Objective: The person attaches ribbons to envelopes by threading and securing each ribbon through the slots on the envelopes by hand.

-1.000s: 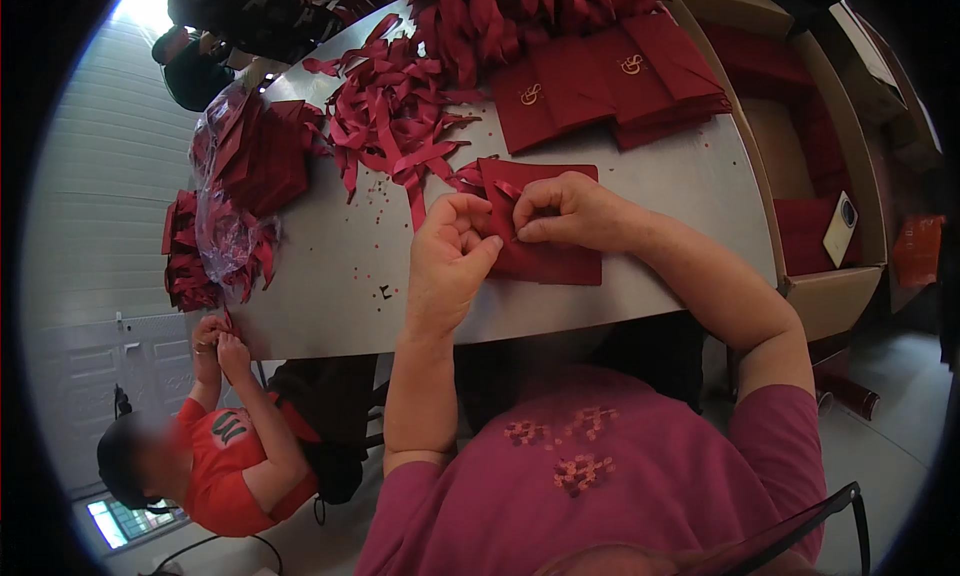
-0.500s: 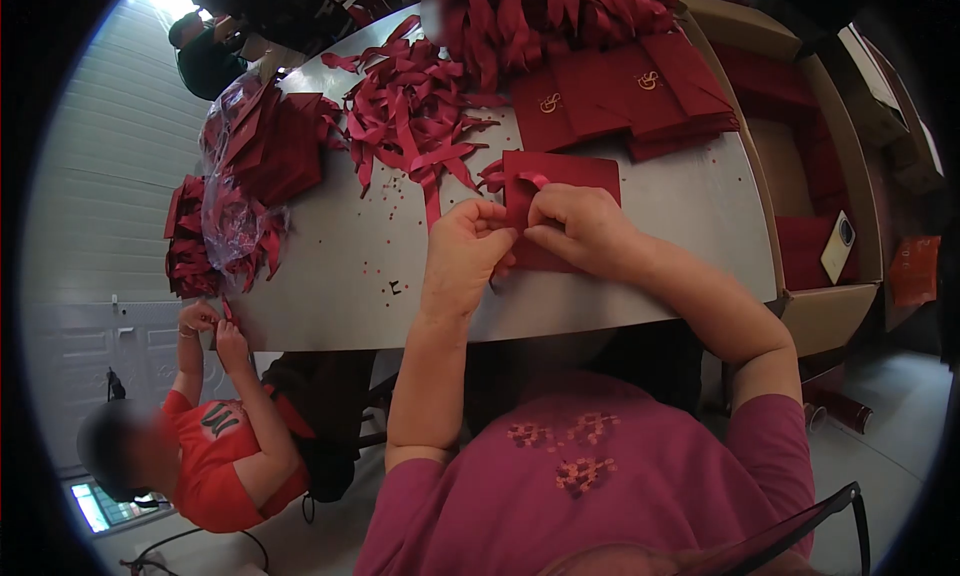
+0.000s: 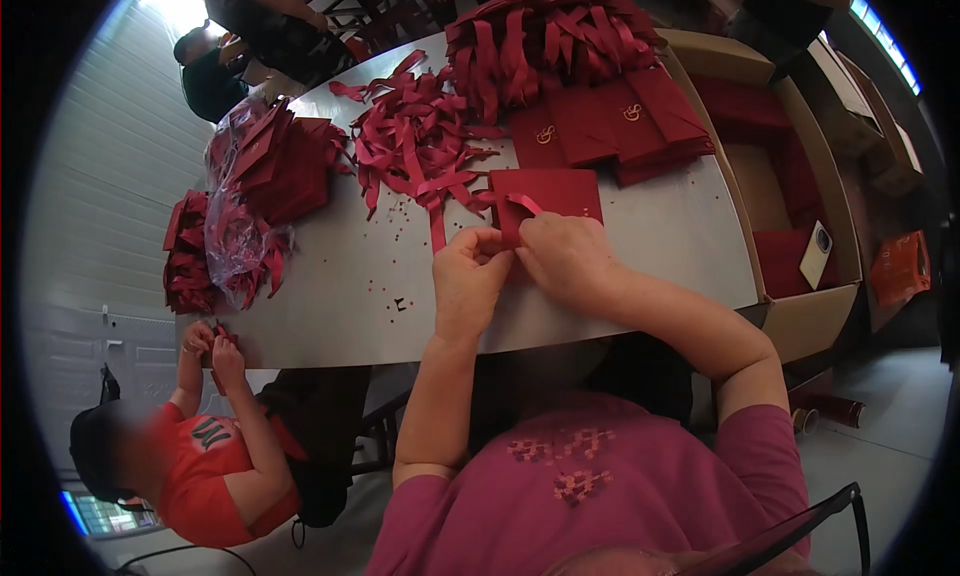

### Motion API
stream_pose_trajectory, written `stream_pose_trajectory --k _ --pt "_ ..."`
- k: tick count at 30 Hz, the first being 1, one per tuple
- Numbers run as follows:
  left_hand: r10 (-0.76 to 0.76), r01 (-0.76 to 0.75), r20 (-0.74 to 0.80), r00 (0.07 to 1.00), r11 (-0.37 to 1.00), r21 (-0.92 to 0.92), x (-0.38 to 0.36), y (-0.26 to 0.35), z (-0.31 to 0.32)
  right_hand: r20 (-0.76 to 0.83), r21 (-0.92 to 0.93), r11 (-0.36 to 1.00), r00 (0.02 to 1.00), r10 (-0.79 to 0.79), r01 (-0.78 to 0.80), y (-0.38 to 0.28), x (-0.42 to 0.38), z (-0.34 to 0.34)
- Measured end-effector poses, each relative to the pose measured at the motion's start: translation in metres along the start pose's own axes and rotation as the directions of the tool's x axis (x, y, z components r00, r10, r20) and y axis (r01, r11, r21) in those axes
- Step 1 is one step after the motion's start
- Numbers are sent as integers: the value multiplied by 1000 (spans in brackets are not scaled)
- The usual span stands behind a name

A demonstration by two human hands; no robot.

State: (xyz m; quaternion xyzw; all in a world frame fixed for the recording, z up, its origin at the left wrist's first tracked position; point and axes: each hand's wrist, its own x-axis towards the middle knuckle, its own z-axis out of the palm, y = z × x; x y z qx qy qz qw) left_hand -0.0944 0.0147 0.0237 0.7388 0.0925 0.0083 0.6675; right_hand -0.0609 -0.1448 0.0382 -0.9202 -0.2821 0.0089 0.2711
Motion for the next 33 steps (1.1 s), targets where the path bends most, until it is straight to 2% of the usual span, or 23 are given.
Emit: stream_pose_trajectory --k 2,4,7,9,11,12,13,14,15,16,18,20,22,23,25,27,29,32,33 --pt "35 -35 -12 999 999 23 0 -6 1 34 -142 990 999 -1 6 -10 1 -2" --pt "72 -71 -26 997 996 46 -1 -4 1 13 -169 986 1000 -8 10 -18 -1 -1" --pt "38 -38 -10 999 998 -49 -6 4 -3 -41 -170 985 999 -9 2 -22 0 2" --pt "-49 61 82 995 985 -161 -8 7 -11 -81 -150 989 997 -3 -9 -20 -1 9" --pt "-72 82 77 994 986 -142 -10 2 -16 -146 62 997 988 55 -47 -12 1 16" --pt "-94 102 75 993 987 -120 -6 2 -17 -211 147 989 977 35 -3 -7 1 20" --pt "-43 53 84 996 991 -121 -3 1 -19 -278 223 973 960 14 51 0 -1 27" --pt "-35 41 101 994 998 -57 -1 -4 -21 -236 266 963 971 37 28 6 0 31" --pt "-39 38 115 993 999 9 1 -10 -23 -265 251 967 964 26 43 7 -1 29" --pt "177 -174 136 975 984 -29 5 -17 -23 -233 344 939 970 68 17 6 -4 29" --pt "172 -178 176 969 984 18 18 -26 -30 -119 481 872 978 173 -95 4 -6 25" --pt "149 -165 207 967 985 60 21 -35 -34 -124 450 887 977 175 -102 9 -7 32" --pt "208 -271 275 939 938 216 24 -34 -34 -137 417 904 976 168 -97 13 -9 40" --pt "220 -283 275 936 935 216 25 -35 -34 -137 395 913 976 168 -102 14 -10 43" --pt "176 -304 316 932 854 421 24 -35 -33 -142 370 923 976 167 -104 17 -6 43" --pt "188 -311 312 931 855 415 23 -32 -31 -172 305 951 980 98 -42 18 -9 48" --pt "183 -315 322 929 849 425 22 -34 -29 -166 258 964 979 116 -70 17 -11 45" --pt "194 -312 342 920 889 335 16 -26 -28 -89 354 923 976 197 -154 12 -12 34" --pt "174 -292 339 925 895 337 16 -30 -29 -92 415 899 977 193 -139 15 -12 35"
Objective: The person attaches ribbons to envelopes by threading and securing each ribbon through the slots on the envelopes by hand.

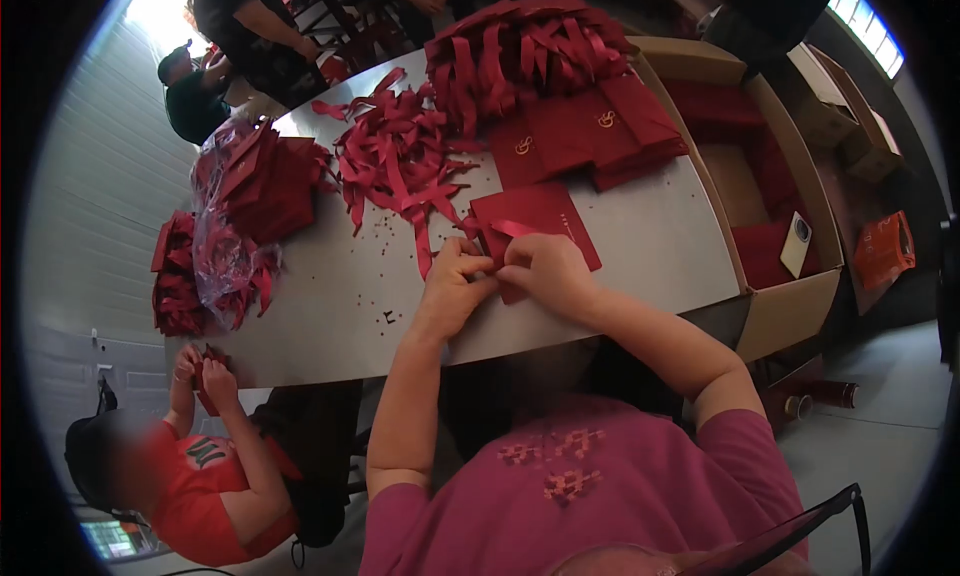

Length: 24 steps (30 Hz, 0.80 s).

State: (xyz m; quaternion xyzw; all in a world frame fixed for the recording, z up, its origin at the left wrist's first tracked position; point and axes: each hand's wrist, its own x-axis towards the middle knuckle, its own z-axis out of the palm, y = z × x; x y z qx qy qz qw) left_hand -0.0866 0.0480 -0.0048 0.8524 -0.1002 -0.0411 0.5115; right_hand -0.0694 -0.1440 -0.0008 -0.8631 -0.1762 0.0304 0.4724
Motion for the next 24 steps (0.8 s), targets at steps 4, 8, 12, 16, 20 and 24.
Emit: stream_pose_trajectory --k 4,8,12,16,20,24 --pt "-22 22 8 1000 997 -77 -3 4 -3 23 35 998 998 -52 51 2 3 -5" --pt "86 -86 5 996 995 -40 -4 2 -5 -164 434 896 986 -26 96 -14 12 -34" --pt "160 -159 8 987 980 121 -8 5 -5 -144 -84 993 985 -99 88 19 40 -61" --pt "173 -169 0 985 963 211 -5 1 -4 39 -311 940 990 -135 141 36 44 -47" --pt "203 -195 -7 979 947 257 -5 3 -6 301 -262 945 947 -113 196 23 64 -52" --pt "237 -225 -10 971 933 281 -5 7 -7 392 138 962 905 168 -238 9 74 -55"
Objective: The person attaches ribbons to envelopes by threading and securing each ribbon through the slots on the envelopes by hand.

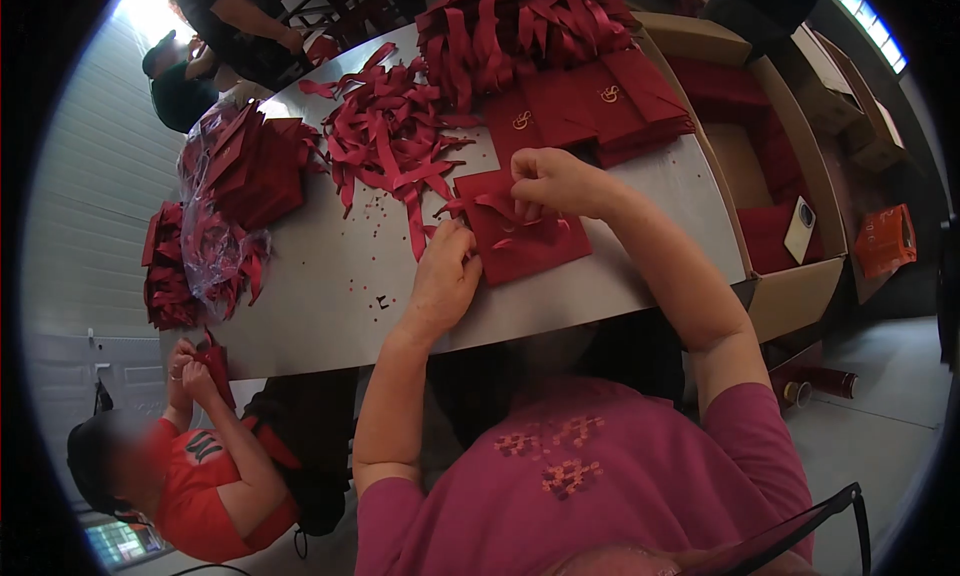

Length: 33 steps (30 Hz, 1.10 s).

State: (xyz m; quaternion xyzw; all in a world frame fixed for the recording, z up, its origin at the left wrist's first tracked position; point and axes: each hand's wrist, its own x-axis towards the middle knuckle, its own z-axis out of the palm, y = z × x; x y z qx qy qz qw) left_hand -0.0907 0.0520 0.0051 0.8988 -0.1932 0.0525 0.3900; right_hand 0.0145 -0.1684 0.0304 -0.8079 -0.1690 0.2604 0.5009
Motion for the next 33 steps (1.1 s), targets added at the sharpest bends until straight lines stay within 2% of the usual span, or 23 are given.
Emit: stream_pose_trajectory --k 1,2,3,4,5,7,11,12,13,14,16,17,19,20,22,29,31,33 --pt "-3 3 -2 1000 1000 -12 1 1 -1 30 213 973 996 83 -88 1 1 2" --pt "-8 8 -3 1000 1000 -25 1 1 -1 33 214 973 996 82 -87 4 0 3" --pt "-11 11 -2 1000 1000 -24 2 1 -1 -68 -53 996 995 -78 75 9 -3 3" --pt "-11 11 1 1000 1000 -13 3 1 -2 -121 -328 922 959 -258 206 15 -6 3" --pt "-14 14 6 1000 1000 -1 3 0 -2 -116 -323 923 959 -257 208 21 -7 4" --pt "-26 25 17 1000 1000 9 4 -1 -1 -115 -624 705 852 -510 337 32 -9 6" --pt "-42 41 38 998 998 37 6 3 -3 -207 -540 790 864 -459 290 31 2 8" --pt "-49 47 36 998 998 44 6 2 -3 -208 70 962 947 -244 263 28 3 9" --pt "-26 25 29 999 999 47 6 2 -3 -67 647 757 996 -60 89 27 5 11" --pt "-2 1 22 1000 999 49 7 1 -2 -64 651 754 996 -62 89 27 6 15" --pt "-1 0 22 1000 998 67 8 1 0 123 926 363 992 -23 -107 29 9 21" --pt "2 -3 18 1000 997 79 8 1 0 126 927 359 992 -24 -109 32 11 21" --pt "12 -13 12 1000 996 89 8 1 0 273 959 98 961 -51 -267 42 15 19" --pt "27 -27 0 1000 995 97 8 0 -1 275 958 97 960 -49 -270 45 18 19" --pt "15 -15 -3 1000 994 110 10 -2 -5 233 950 243 963 -135 -196 49 22 21" --pt "-132 129 8 991 981 144 7 -34 -44 184 942 306 973 -137 -135 38 16 27" --pt "-146 143 9 989 979 143 15 -37 -48 170 947 305 962 -214 -99 36 18 28" --pt "31 -35 22 999 976 215 29 -39 -47 175 948 304 955 -241 -97 37 17 28"
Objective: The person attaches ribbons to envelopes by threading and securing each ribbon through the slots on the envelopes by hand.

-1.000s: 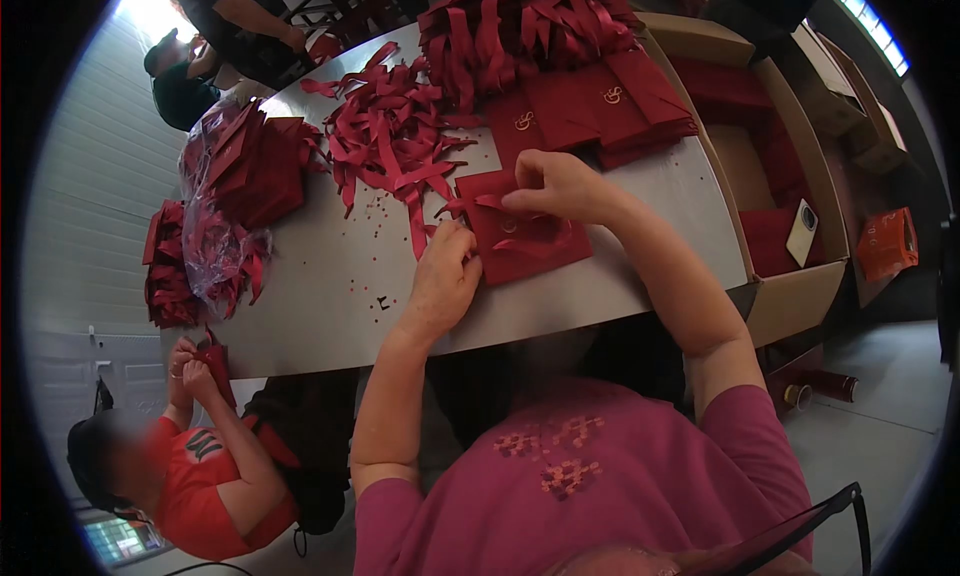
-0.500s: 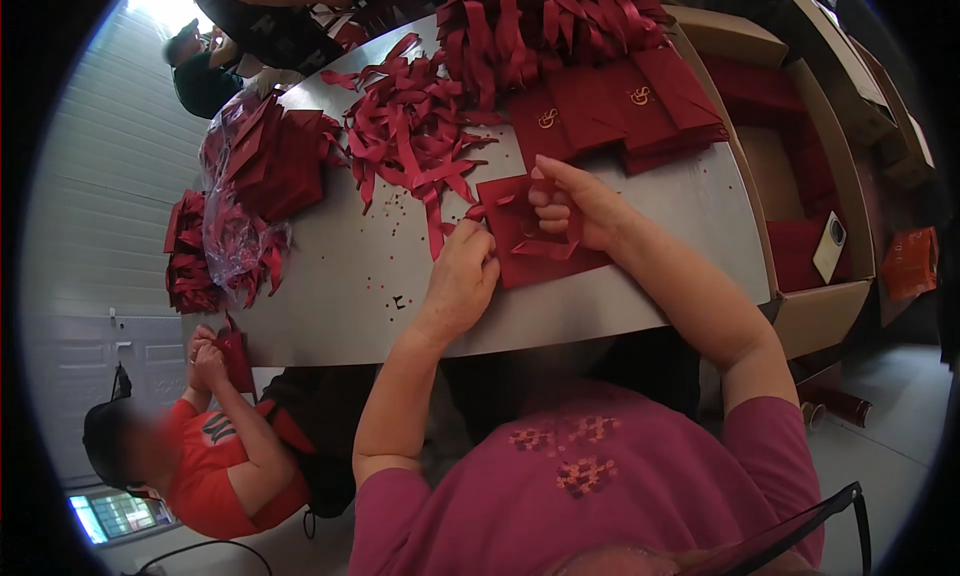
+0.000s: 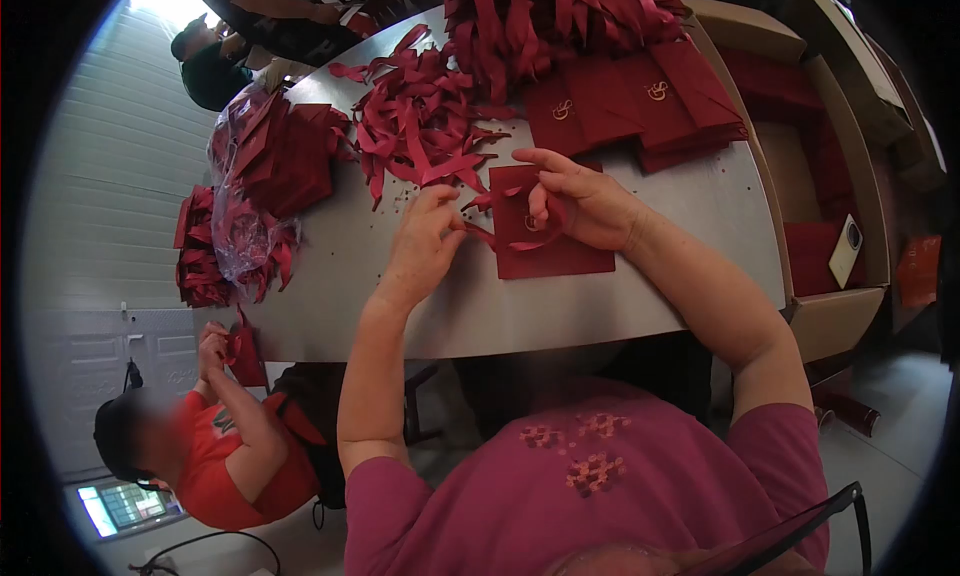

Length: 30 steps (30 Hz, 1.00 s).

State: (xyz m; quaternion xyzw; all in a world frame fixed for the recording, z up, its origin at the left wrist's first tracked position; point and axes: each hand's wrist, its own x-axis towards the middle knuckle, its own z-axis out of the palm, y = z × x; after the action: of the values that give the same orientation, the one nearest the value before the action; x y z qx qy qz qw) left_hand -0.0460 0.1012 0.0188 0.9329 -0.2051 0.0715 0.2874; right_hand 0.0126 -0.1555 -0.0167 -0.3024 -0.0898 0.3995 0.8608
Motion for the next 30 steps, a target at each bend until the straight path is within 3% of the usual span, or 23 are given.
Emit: stream_pose_trajectory --k 3,5,16,21,30 --pt "129 -129 14 992 989 71 17 -7 4 77 17 1000 997 -18 17 -1 1 -7" --pt "111 -112 25 994 992 56 20 -9 12 131 38 999 991 -37 32 -1 2 -11" --pt "58 -58 6 998 991 124 17 5 2 83 59 998 996 -38 33 -1 1 -13" --pt "58 -57 45 997 998 -11 14 -9 -1 36 52 998 999 -25 23 -1 -1 -7" --pt "119 -117 45 992 992 -47 2 -35 -18 -16 95 995 1000 4 -2 0 2 -10"
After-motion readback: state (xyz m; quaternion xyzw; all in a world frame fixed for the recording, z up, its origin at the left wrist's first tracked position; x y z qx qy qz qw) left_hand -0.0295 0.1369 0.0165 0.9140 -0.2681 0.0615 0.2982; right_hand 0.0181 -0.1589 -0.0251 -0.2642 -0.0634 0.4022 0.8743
